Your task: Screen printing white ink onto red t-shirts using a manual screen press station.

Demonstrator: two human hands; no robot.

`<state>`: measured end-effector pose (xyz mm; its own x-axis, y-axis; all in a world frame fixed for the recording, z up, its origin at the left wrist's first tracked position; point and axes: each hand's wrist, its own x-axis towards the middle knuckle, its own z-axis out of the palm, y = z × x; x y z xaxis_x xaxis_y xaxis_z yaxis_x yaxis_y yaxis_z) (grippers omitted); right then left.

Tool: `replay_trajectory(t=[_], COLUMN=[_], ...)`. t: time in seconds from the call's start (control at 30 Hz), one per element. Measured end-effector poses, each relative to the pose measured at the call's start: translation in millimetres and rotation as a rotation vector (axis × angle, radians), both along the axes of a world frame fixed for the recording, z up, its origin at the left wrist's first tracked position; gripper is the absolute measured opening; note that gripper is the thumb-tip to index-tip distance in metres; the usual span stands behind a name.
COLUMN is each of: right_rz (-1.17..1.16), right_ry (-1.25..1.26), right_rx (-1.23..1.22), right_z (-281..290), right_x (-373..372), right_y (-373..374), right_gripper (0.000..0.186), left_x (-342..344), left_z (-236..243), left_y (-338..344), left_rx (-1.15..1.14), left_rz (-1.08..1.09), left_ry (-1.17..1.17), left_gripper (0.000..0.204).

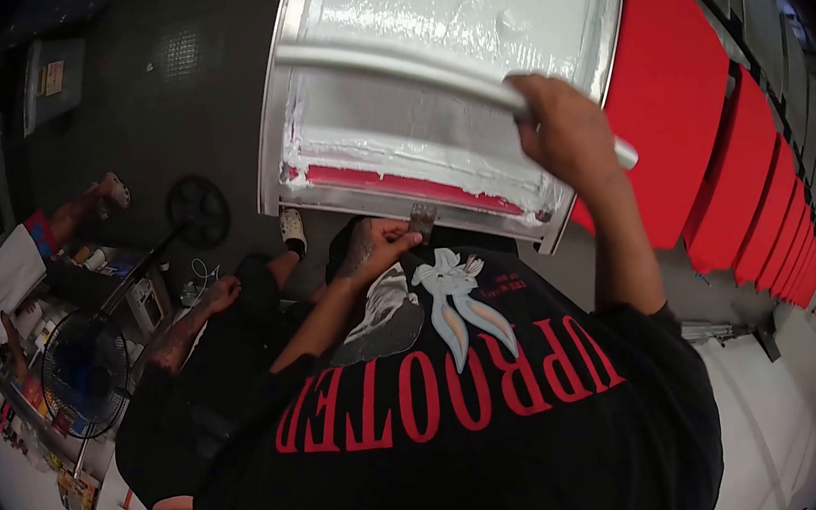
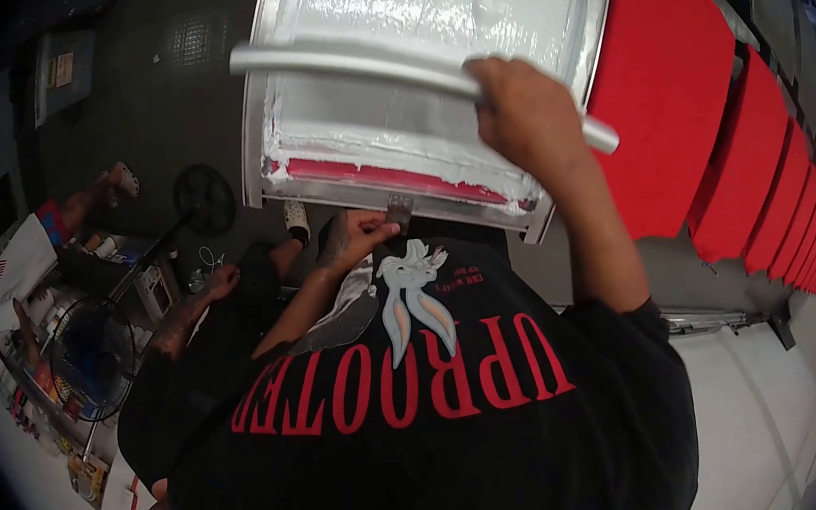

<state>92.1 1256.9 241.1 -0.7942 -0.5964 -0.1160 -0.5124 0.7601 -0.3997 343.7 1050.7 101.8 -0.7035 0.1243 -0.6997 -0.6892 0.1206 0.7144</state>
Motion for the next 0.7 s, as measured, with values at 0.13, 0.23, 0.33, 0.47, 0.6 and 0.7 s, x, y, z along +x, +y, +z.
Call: replay_trajectory(t=[0.13, 0.23, 0.33, 0.47, 0.6, 0.7], right_rz=[-0.005, -0.054, -0.284, -0.569, -0.759, -0.978], right_ry=[-0.153, -0.148, -0.097, -0.206, -0.378, -0.594], right_rx=[-0.001, -0.007, -0.156, -0.28, -0.572, -0.813], right_z=[-2.2, 0.8, -1.2, -1.8, -32.3, -75.4], right_x=[73.1, 88.1, 75.8, 38.2, 21.4, 12.0], right_y=[-5.1, -1.8, 3.9, 43.9, 114.5, 145.7], right_gripper=[0.037, 0.037, 0.036, 0.031, 0.04, 0.044], left_x=[3.4, -5.9, -3.6, -22.5, -38.1, -61.5], left_z=[-16.0, -4.4, -4.7, 45.4, 39.0, 23.3], left_y=[-2.7, -1.4, -0.3, -7.4, -82.5, -151.0], left_rx=[0.086, 0.066, 0.001, -0.491, -0.804, -0.906], left_rz=[0.061, 0.008, 0.002, -0.175, 0.286, 0.59], left_ry=[0.063, 0.105, 0.112, 0.247, 0.808, 0.568], left_gripper=[0.023, 0.02, 0.02, 0.023, 0.023, 0.035])
